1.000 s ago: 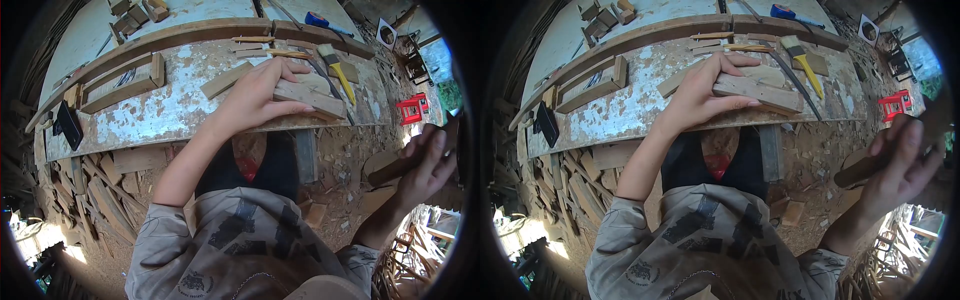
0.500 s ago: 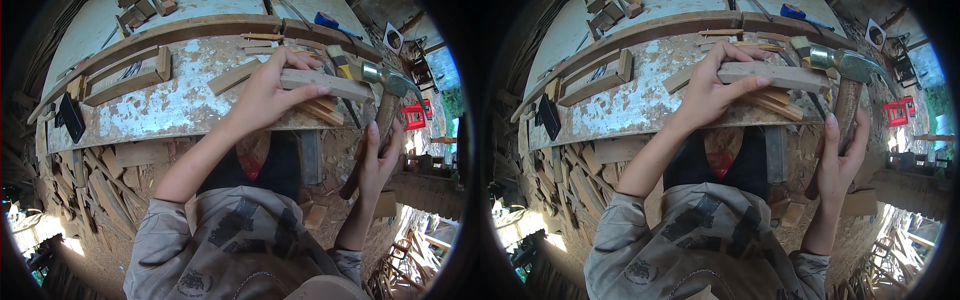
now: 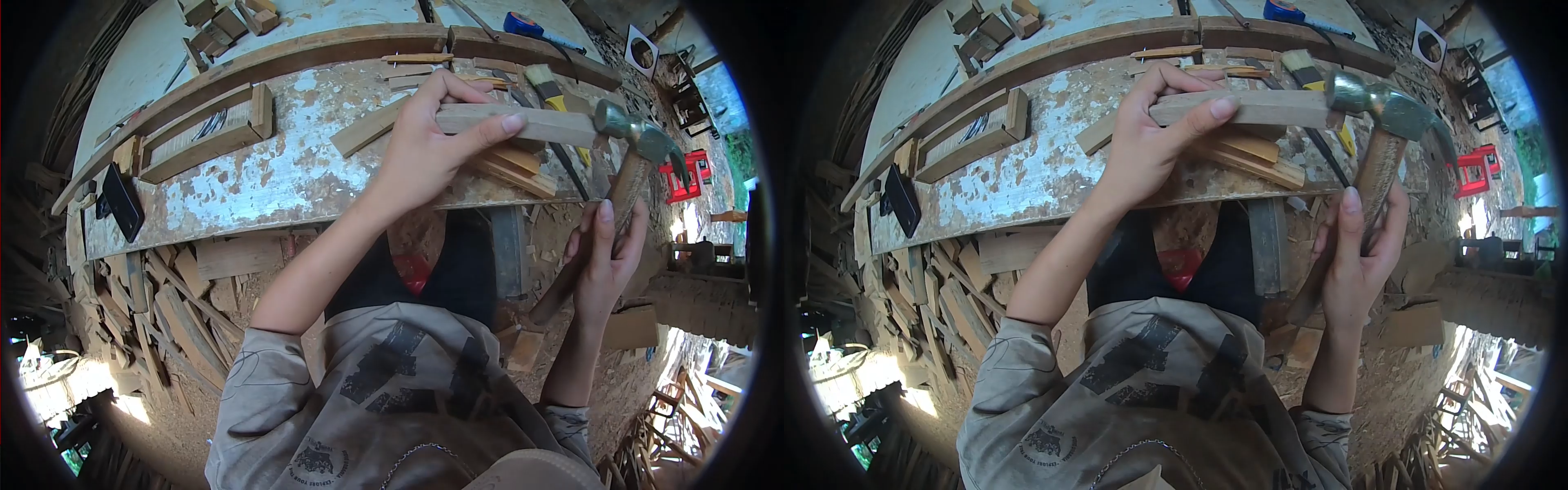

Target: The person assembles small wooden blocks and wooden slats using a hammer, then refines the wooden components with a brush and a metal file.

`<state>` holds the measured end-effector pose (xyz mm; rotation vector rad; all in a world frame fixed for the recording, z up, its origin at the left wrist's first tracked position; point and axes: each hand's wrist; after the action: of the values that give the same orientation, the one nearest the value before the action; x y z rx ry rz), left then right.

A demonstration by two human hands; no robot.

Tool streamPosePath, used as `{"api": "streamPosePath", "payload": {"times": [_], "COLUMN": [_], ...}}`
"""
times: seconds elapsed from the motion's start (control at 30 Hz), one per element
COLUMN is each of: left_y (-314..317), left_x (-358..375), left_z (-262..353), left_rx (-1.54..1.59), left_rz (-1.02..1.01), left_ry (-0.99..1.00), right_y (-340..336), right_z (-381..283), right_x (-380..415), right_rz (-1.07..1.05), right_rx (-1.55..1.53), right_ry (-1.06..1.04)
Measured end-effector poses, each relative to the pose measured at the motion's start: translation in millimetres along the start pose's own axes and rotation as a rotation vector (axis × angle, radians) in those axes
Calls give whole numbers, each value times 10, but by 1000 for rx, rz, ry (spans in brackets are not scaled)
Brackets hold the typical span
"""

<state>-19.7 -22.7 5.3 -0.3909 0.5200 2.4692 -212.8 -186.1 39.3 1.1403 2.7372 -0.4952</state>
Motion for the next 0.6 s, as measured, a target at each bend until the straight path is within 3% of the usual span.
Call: {"api": "streamPosePath", "payload": {"times": [0.3,0.47,0.53,0.6], "left_y": [-108,-439,-652,-903], "left_x": [-168,-634,-942,-1177], "left_z": [44,62,63,-182], "left_rx": [109,-200,-490,-807], "left_rz": [103,151,80,56], "left_ry": [-63,186,191,417], "right_y": [-107,-314,-318,-270], "right_z": [-101,-53,-128,-238], "right_x": [-68,-236,-322,-402], "right_rz": [48,27,21,45], "right_rx": [-45,15,2,68], "right_ry": [9,-59,-53,-58]}}
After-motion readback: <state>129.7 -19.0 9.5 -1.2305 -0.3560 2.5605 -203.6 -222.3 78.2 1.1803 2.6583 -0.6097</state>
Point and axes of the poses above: each hand's wrist, its own x-axis away from the middle knuckle, its own y-axis out of the palm, z = x × y, and after that the axes turned 8 degrees about x, right-handed
